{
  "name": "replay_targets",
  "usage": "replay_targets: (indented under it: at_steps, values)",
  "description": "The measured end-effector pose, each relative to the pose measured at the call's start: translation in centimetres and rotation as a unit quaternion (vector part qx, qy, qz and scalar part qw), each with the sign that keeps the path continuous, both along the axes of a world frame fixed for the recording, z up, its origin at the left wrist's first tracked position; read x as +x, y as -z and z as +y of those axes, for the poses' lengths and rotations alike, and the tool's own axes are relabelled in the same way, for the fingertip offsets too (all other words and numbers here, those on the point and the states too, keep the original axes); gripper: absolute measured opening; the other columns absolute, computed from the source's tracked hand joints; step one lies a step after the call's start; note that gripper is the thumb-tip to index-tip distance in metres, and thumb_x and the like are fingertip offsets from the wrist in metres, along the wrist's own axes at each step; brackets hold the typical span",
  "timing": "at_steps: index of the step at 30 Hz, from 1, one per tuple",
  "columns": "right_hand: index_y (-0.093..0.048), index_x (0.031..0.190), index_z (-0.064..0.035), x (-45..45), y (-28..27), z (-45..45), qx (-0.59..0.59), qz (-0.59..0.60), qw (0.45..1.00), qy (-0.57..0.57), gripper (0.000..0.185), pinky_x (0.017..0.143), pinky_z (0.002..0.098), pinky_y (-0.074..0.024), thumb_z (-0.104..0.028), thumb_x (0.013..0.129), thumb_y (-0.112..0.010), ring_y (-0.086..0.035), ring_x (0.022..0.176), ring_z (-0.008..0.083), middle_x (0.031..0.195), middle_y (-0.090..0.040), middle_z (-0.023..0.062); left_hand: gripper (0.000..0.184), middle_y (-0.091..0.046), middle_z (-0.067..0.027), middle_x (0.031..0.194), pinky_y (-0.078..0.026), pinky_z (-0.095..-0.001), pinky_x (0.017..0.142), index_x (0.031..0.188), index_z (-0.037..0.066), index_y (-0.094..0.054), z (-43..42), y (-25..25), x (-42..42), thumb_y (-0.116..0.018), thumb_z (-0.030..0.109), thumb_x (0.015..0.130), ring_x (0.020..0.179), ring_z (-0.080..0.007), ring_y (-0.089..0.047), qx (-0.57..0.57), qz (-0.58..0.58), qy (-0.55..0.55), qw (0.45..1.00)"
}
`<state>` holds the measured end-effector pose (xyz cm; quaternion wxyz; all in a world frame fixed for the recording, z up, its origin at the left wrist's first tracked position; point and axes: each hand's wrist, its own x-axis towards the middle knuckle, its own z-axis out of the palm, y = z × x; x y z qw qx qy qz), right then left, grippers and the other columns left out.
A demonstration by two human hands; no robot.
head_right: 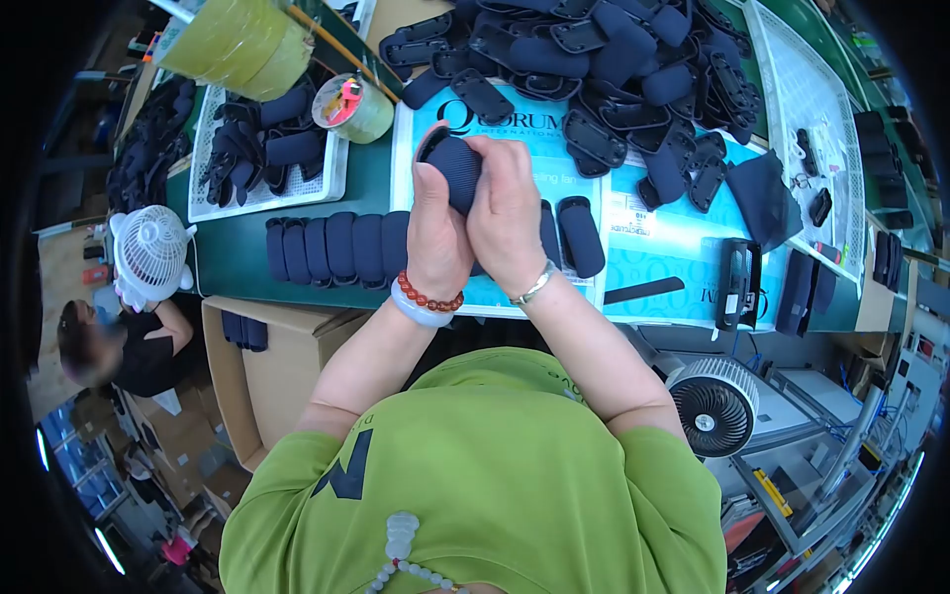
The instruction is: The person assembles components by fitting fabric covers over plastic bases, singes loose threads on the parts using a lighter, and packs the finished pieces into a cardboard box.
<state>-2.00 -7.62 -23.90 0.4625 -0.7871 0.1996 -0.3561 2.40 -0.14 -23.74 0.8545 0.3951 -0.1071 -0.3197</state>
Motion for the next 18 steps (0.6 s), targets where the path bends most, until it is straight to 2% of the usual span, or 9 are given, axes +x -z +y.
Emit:
replay_targets:
  at_steps: [2, 3, 7, 8, 9, 10, 11, 14, 18]
  values:
    - [-0.058, 0.118, -0.0052, -0.2, 0.4, 0.0, -0.028, -0.011, 1.0, -0.002, 0.029, 0.088, 0.0435, -0.0465, -0.005, 0.089, -0.054, -0.057, 0.103, 0.0371, 0.111, -0.056, 0.0178, 0.047, -0.052, -0.0108, 0.133, -0.039, -0.0355, 0.106, 0.14, 0.006, -0.04, -0.6, 0.9, -0.3, -0.049, 0.035, 0.104, 0.122, -0.0198, -0.051, 0.067, -0.089, -0.017, 0.994]
    - [-0.059, 0.118, -0.0061, -0.6, 0.1, -0.1, -0.093, 0.028, 0.995, 0.008, 0.03, 0.09, 0.044, -0.0438, -0.008, 0.088, -0.057, -0.056, 0.103, 0.0353, 0.111, -0.057, 0.0166, 0.046, -0.053, -0.0109, 0.132, -0.04, -0.035, 0.105, 0.14, 0.007, -0.041, -0.7, 1.2, -0.5, -0.057, 0.025, 0.101, 0.121, -0.0203, -0.051, 0.017, -0.014, -0.016, 1.0]
    - [-0.062, 0.119, -0.0089, -3.1, -0.2, -1.9, -0.208, 0.105, 0.972, 0.021, 0.034, 0.095, 0.0457, -0.0364, -0.015, 0.085, -0.062, -0.054, 0.103, 0.032, 0.109, -0.058, 0.0127, 0.045, -0.056, -0.0128, 0.131, -0.044, -0.0372, 0.103, 0.134, 0.002, -0.047, -0.6, 0.9, -0.5, -0.046, 0.036, 0.104, 0.118, -0.0216, -0.055, 0.043, -0.014, 0.028, 0.999]
    - [-0.058, 0.126, -0.0088, -3.8, -0.1, -3.1, -0.194, 0.075, 0.978, 0.004, 0.038, 0.086, 0.0378, -0.0419, -0.015, 0.089, -0.063, -0.057, 0.094, 0.0235, 0.101, -0.06, 0.0088, 0.047, -0.057, -0.0129, 0.13, -0.045, -0.0366, 0.102, 0.134, 0.001, -0.047, -0.6, 1.3, -0.3, -0.045, 0.038, 0.105, 0.117, -0.0212, -0.056, 0.036, -0.006, 0.057, 0.998]
    - [-0.055, 0.131, -0.0087, -5.1, -0.7, -3.8, 0.109, 0.079, 0.988, -0.078, 0.042, 0.083, 0.0328, -0.0434, -0.014, 0.09, -0.064, -0.057, 0.092, 0.018, 0.099, -0.061, 0.0065, 0.048, -0.057, -0.0126, 0.129, -0.045, -0.0364, 0.101, 0.134, 0.002, -0.047, -0.9, 1.3, -0.5, -0.045, 0.038, 0.104, 0.117, -0.0208, -0.056, 0.043, 0.024, 0.109, 0.993]
    - [-0.052, 0.136, -0.0085, -6.3, -1.7, -4.5, 0.403, 0.075, 0.9, -0.149, 0.045, 0.079, 0.0278, -0.0449, -0.014, 0.092, -0.064, -0.057, 0.089, 0.0125, 0.097, -0.062, 0.0042, 0.048, -0.057, -0.0124, 0.129, -0.046, -0.0361, 0.1, 0.134, 0.002, -0.047, -1.2, 1.0, -0.7, -0.046, 0.039, 0.104, 0.116, -0.0204, -0.056, 0.052, 0.053, 0.158, 0.985]
    - [-0.045, 0.142, -0.0088, -7.7, -1.5, -5.4, 0.432, 0.082, 0.884, -0.155, 0.052, 0.077, 0.021, -0.046, -0.013, 0.094, -0.064, -0.057, 0.089, 0.0066, 0.098, -0.063, 0.002, 0.051, -0.056, -0.0102, 0.129, -0.043, -0.036, 0.102, 0.136, 0.002, -0.047, -1.8, 0.4, -1.2, -0.046, 0.041, 0.104, 0.117, -0.0197, -0.056, 0.107, 0.017, 0.188, 0.976]
    - [-0.056, 0.129, -0.0001, -11.9, -0.2, -8.9, 0.377, 0.117, 0.919, 0.008, 0.038, 0.084, 0.0229, -0.0486, -0.015, 0.095, -0.062, -0.06, 0.096, 0.0091, 0.107, -0.064, 0.0044, 0.054, -0.057, -0.0118, 0.133, -0.039, -0.0358, 0.103, 0.136, 0.001, -0.048, -3.3, 1.7, -0.5, -0.05, 0.042, 0.102, 0.12, -0.02, -0.054, 0.185, -0.2, 0.192, 0.943]
    - [-0.059, 0.122, 0.0026, -18.5, 7.8, -14.1, 0.249, 0.26, 0.927, 0.106, 0.037, 0.069, 0.0289, -0.0506, -0.02, 0.093, -0.065, -0.062, 0.077, 0.0119, 0.082, -0.066, 0.0056, 0.046, -0.067, -0.0085, 0.11, -0.044, -0.0334, 0.088, 0.12, 0.003, -0.06, -4.0, 5.7, 5.0, -0.063, 0.04, 0.094, 0.103, -0.0197, -0.062, 0.349, -0.091, 0.068, 0.93]
